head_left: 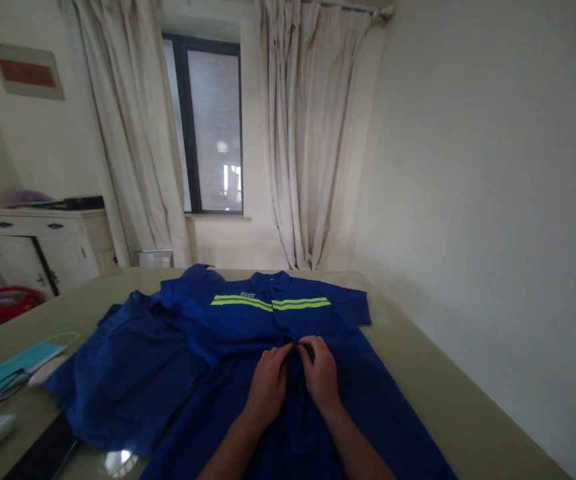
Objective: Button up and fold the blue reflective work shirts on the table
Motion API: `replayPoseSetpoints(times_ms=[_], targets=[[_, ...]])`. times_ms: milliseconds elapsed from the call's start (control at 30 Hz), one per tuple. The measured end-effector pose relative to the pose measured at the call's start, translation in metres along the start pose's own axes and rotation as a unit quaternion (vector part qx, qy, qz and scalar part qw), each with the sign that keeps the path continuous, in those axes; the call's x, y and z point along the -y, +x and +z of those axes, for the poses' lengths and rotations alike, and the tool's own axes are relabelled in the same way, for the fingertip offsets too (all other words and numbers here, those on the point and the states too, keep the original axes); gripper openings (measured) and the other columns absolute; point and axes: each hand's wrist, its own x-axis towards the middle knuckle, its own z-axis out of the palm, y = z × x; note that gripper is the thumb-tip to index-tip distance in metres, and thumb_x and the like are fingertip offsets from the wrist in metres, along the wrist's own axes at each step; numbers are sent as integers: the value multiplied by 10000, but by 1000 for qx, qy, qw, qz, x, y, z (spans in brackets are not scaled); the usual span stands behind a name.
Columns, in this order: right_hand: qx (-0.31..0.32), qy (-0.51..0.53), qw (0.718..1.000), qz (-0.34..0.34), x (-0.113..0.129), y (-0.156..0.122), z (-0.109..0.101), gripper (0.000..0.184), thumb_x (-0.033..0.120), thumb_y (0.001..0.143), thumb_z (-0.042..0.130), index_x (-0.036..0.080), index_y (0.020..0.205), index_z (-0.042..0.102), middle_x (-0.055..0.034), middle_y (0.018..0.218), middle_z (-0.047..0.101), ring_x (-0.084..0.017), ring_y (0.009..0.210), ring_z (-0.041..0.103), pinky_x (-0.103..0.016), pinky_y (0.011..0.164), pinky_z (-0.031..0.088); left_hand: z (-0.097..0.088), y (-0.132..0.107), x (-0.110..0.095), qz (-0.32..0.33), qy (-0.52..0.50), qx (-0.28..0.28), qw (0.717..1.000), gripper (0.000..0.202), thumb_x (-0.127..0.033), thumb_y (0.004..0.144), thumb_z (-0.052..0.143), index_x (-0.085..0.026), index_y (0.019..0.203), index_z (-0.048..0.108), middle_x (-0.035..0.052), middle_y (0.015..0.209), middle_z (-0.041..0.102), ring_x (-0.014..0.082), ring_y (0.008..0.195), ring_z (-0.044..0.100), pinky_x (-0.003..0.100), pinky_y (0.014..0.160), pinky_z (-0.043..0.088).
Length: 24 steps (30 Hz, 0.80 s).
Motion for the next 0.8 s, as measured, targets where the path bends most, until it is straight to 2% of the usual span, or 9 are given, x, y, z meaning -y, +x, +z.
replayPoseSetpoints(times_ms=[67,133,233,333,467,533,600,700,800], targets=[[-7,8,1000,3,-2,1,0,191,243,950,462,218,966,650,-65,958,701,-219,925,665,-313,853,490,0,-3,-5,-29,116,11,993,434,-147,901,424,-210,1264,653,92,1231,667,255,1134,582,394,1020,445],[8,6,1000,19,-3,0,-2,232,222,945,414,220,948,646,-59,941,717,-214,916,678,-312,855,494,-1,-9,-11,-41,194,10,980,436,-177,908,436,-208,1284,655,96,1339,632,274,1233,553,414,1060,428],[38,6,999,38,0,-4,-6,280,189,927,380,234,904,655,-29,885,739,-196,855,700,-293,811,495,-1,-20,-15,-34,257,25,966,548,-258,950,398,-174,1482,499,104,1561,483,299,1443,407,492,1202,299],[69,-50,995,57,8,-5,-8,264,160,888,436,257,930,678,3,863,746,-180,819,708,-266,754,478,-3,-33,-17,-36,295,66,952,643,-270,939,366,-108,1561,359,120,1621,384,309,1509,320,527,1241,238],[89,-131,982,104,27,3,-5,192,229,905,516,267,837,692,-9,750,706,-194,707,684,-260,625,420,-7,-51,-23,-36,322,95,941,672,-254,915,341,-78,1563,344,128,1639,322,315,1527,280,534,1244,246],[88,-152,980,94,38,9,0,153,264,916,547,266,865,691,-25,818,699,-201,739,684,-266,617,410,-8,-62,-24,-37,322,107,940,674,-264,913,338,-78,1561,348,125,1647,291,319,1533,261,538,1246,242],[113,-186,974,64,46,12,7,121,236,893,599,275,964,688,-35,975,687,-199,843,691,-263,646,424,-7,-74,-21,-43,318,115,940,689,-265,897,358,-88,1562,349,113,1651,272,319,1534,255,537,1249,234],[168,-215,961,36,49,11,19,229,169,865,631,288,1051,693,-44,1106,654,-202,951,687,-262,686,452,-9,-90,-12,-40,296,123,946,713,-284,867,418,-155,1566,364,64,1653,272,314,1528,278,516,1252,229],[183,-224,956,40,45,5,26,172,189,913,592,259,1017,710,-66,1091,660,-215,943,691,-278,691,468,-19,-93,-9,-37,259,136,956,658,-333,883,450,-248,1536,439,30,1632,357,305,1490,364,479,1214,302]])
